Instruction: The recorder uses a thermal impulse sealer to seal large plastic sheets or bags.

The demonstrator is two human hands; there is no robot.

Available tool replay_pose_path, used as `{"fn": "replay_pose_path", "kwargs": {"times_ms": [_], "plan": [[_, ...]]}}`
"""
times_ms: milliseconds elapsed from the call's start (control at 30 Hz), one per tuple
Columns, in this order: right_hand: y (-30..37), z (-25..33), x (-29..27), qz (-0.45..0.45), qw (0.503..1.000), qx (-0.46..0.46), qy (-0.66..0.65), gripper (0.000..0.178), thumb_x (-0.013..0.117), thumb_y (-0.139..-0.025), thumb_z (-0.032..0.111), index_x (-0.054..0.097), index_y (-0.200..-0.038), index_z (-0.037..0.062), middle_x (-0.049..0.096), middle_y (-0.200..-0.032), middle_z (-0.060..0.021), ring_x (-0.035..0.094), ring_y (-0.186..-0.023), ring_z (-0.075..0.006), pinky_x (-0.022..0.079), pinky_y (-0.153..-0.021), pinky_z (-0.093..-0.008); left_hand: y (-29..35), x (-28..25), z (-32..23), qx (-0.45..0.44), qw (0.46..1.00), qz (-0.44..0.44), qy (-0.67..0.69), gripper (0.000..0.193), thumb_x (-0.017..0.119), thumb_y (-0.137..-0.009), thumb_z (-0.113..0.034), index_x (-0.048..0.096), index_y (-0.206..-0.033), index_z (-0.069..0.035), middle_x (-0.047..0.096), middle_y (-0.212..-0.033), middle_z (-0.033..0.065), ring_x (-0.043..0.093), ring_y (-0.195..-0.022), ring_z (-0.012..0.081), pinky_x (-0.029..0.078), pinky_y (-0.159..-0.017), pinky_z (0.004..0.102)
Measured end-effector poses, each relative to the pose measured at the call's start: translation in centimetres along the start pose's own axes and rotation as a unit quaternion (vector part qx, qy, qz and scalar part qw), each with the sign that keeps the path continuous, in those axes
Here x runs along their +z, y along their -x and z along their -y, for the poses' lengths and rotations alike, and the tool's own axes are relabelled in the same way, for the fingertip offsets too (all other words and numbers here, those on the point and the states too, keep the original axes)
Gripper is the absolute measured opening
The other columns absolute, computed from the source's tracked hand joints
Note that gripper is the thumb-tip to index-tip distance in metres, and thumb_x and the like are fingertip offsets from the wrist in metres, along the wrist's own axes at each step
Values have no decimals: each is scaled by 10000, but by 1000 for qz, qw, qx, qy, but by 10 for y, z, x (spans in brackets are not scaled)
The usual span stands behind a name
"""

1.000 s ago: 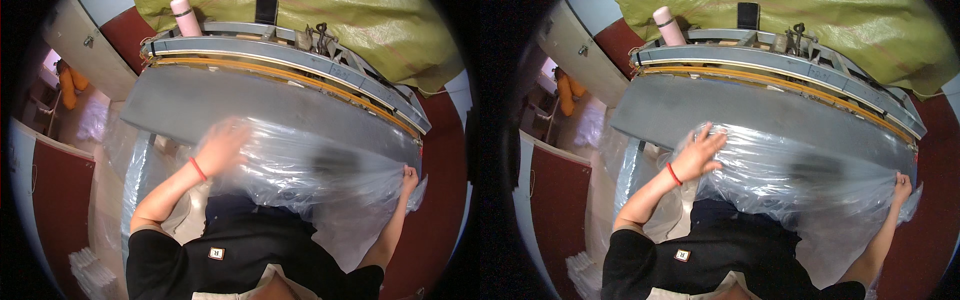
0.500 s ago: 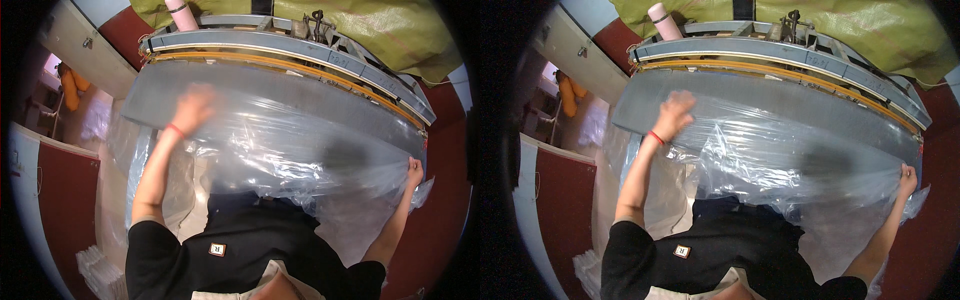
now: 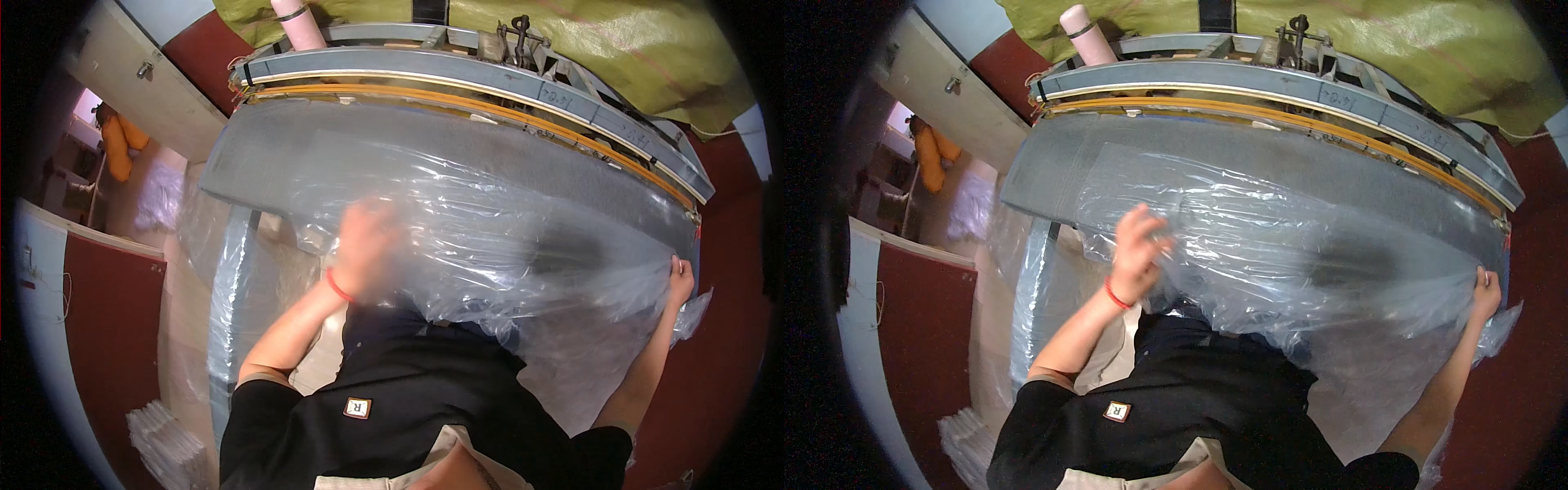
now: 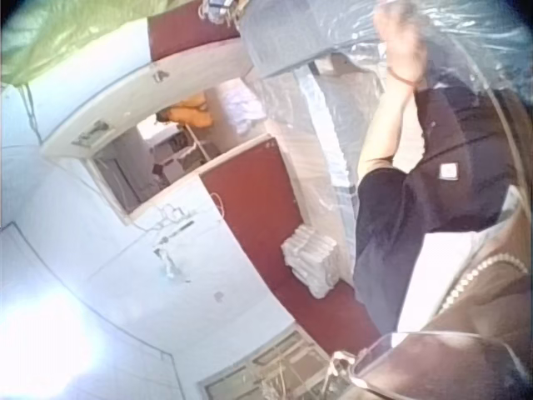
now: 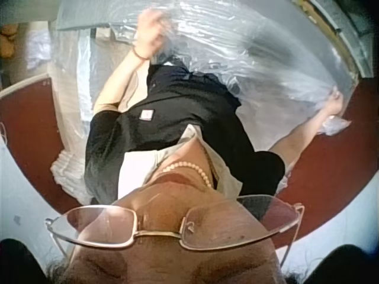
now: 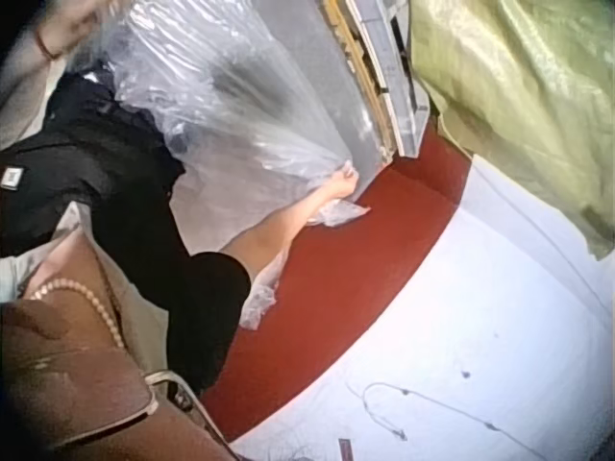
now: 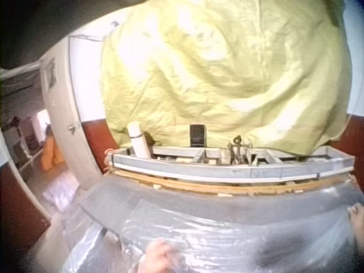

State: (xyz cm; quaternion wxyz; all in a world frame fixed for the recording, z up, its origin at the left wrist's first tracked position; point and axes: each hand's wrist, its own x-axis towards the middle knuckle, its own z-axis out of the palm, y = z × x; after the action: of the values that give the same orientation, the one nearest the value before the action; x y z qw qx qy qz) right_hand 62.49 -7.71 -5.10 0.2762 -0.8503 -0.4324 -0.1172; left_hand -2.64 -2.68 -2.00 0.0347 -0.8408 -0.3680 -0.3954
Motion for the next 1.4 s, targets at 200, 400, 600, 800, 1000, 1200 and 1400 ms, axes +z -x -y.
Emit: {"fn": "replay_pose_path", "kwargs": {"times_ms": [200, 400, 600, 800, 1000, 1200, 1400], "plan": [[0, 1, -1, 12, 1000, 0, -21, 327, 559, -777, 373, 532, -772, 47, 505, -632, -124, 437, -567, -205, 392, -570, -318, -3, -31, 141, -478, 868, -116, 71, 186, 522, -779, -138, 584, -833, 28, 607, -753, 133, 575, -707, 181, 438, -633, 299], [-2, -9, 3, 16, 1000, -12, -23, 335, 552, -782, 372, 526, -778, 38, 499, -636, -121, 437, -571, -203, 394, -575, -314, -6, -27, 171, -373, 914, -47, -156, 166, 592, -721, -177, 607, -759, -16, 588, -630, 136, 583, -572, 203, 441, -554, 293], [2, 0, -2, 15, 999, 2, -31, 330, 555, -782, 366, 529, -788, 37, 502, -637, -109, 429, -579, -190, 395, -584, -303, -22, -35, 174, -360, 925, -44, -115, 341, 620, -685, -231, 582, -961, -34, 556, -982, 143, 519, -918, 285, 406, -808, 355], [-2, -6, 2, 24, 998, 20, -45, 323, 572, -773, 360, 528, -767, 40, 488, -636, -93, 410, -593, -137, 389, -591, -277, -26, -12, 179, -320, 931, 12, -174, 264, 646, -664, -214, 613, -882, -69, 557, -868, 81, 490, -887, 250, 404, -765, 343], [-23, -57, 21, -40, 985, 3, -166, 273, 558, -811, 280, 545, -755, 12, 533, -684, 4, 434, -645, -77, 389, -627, -219, -38, 11, 193, -311, 934, -14, -173, 131, 575, -740, -161, 554, -754, -33, 563, -720, 81, 527, -703, 237, 428, -630, 308], [-60, -28, 77, -136, 943, 65, -297, 226, 541, -822, 239, 571, -832, 15, 560, -806, -28, 499, -745, -110, 400, -712, -240, -59, 42, 235, -368, 864, -322, 125, 98, 429, -837, -133, 456, -778, -59, 460, -615, 12, 410, -516, 80, 345, -460, 212], [-97, 47, 124, -133, 922, 40, -362, 203, 560, -808, 222, 552, -803, 20, 552, -765, -27, 490, -744, -106, 392, -718, -239, -90, 46, 279, -418, 851, -316, 45, 145, 475, -808, -142, 468, -724, -24, 506, -603, 48, 478, -558, 124, 410, -538, 263]]}}
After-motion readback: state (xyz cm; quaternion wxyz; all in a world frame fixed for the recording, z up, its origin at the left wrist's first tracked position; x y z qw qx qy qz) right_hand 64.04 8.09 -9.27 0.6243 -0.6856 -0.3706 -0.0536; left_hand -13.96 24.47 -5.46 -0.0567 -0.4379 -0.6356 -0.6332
